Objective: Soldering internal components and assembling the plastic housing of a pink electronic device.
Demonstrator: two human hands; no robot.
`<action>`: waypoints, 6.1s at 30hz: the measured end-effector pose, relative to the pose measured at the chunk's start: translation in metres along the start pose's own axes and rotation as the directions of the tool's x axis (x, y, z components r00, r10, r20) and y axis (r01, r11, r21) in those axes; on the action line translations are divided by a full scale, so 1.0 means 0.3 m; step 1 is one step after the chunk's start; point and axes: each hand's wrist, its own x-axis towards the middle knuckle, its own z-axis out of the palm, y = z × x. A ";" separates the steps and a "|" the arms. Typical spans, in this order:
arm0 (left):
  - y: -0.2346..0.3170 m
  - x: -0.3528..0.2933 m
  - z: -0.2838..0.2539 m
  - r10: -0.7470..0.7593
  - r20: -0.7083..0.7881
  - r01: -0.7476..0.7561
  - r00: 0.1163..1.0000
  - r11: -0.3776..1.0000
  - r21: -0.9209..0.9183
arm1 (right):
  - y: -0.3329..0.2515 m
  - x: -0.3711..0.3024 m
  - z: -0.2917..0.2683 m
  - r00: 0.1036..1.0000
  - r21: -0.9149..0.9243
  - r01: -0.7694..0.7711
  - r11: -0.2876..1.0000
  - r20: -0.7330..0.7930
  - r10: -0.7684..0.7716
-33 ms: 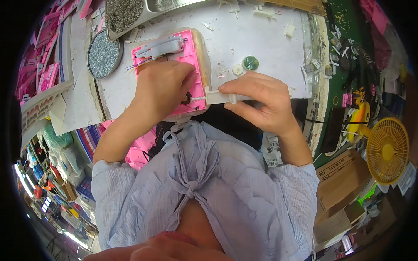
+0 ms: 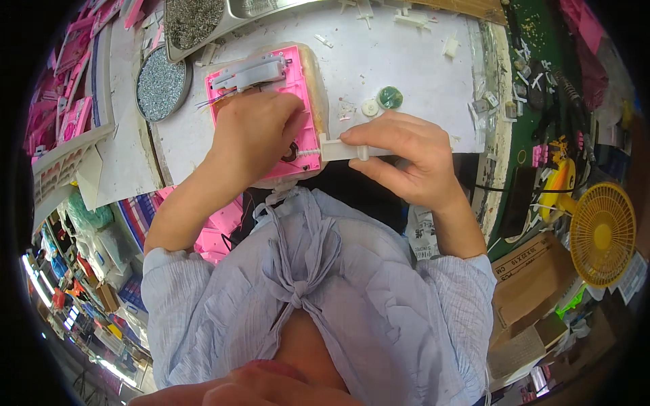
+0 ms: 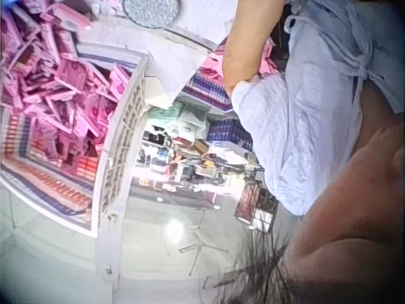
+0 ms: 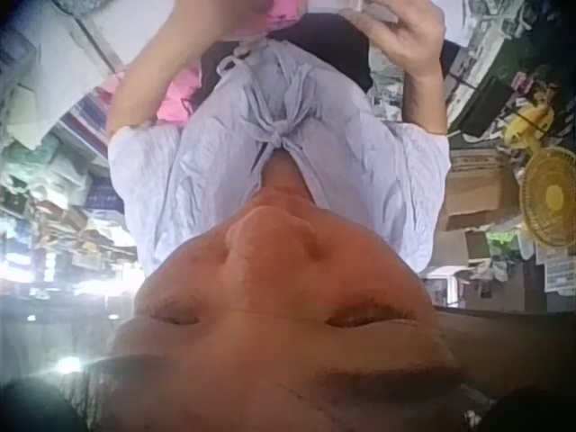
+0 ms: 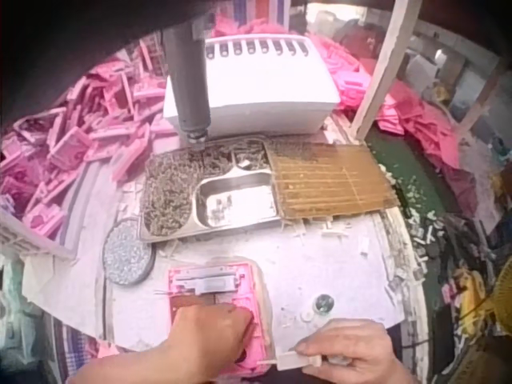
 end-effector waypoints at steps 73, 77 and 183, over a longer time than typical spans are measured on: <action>-0.059 -0.115 0.042 0.214 -0.289 -0.266 0.933 0.952 -0.154 | 0.260 0.047 -0.532 0.684 -0.647 -0.729 0.224 -0.669 0.292; -0.051 -0.116 0.044 0.171 -0.295 -0.230 0.940 0.957 -0.177 | 0.352 0.057 -0.683 0.519 -0.637 -0.764 -0.107 -0.704 0.484; 0.090 -0.137 -0.002 -0.138 -0.207 -0.128 0.969 0.435 -0.891 | 0.082 0.007 -0.114 0.968 -0.535 -0.225 0.814 -0.027 0.249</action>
